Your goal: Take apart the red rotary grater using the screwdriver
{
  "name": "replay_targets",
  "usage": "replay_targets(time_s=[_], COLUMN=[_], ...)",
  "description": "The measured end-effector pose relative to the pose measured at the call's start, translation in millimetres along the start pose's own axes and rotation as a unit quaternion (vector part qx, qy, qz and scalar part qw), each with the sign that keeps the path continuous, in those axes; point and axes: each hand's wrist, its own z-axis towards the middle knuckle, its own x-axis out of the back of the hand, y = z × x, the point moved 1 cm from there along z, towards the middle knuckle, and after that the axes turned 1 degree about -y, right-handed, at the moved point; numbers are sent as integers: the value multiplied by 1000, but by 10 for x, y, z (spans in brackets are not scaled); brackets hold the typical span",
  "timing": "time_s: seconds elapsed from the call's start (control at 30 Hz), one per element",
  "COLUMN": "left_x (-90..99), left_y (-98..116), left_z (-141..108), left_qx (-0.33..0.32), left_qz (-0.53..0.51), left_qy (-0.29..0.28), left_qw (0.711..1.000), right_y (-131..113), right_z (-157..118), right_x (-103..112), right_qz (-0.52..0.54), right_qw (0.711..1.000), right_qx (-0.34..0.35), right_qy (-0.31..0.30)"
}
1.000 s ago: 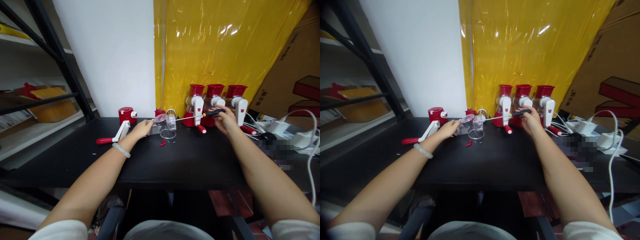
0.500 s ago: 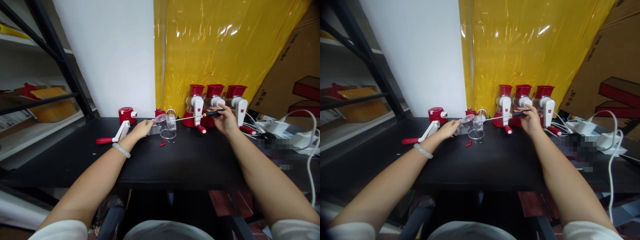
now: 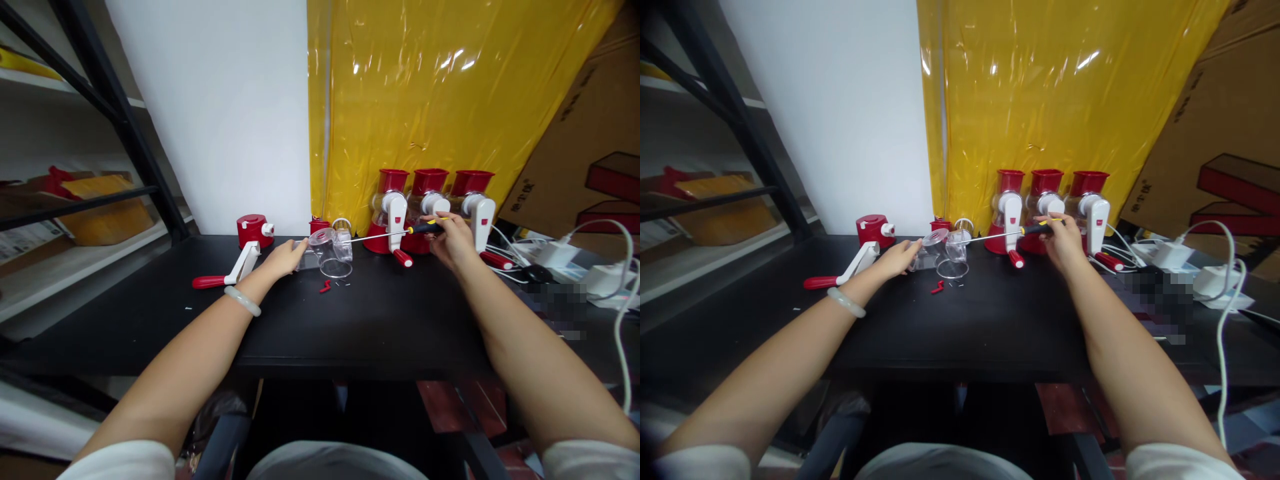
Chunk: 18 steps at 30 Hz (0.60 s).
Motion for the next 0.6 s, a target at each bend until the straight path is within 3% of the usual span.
replay_targets(time_s=[0.6], left_x=[1], left_y=[1], left_z=[-11], left_qx=[1], left_qz=[-9], left_qy=[-2], left_qw=[1000], right_y=[60], right_z=[32], right_x=[9], right_qz=[3], right_qw=[999], right_qx=[32], right_qy=[-8])
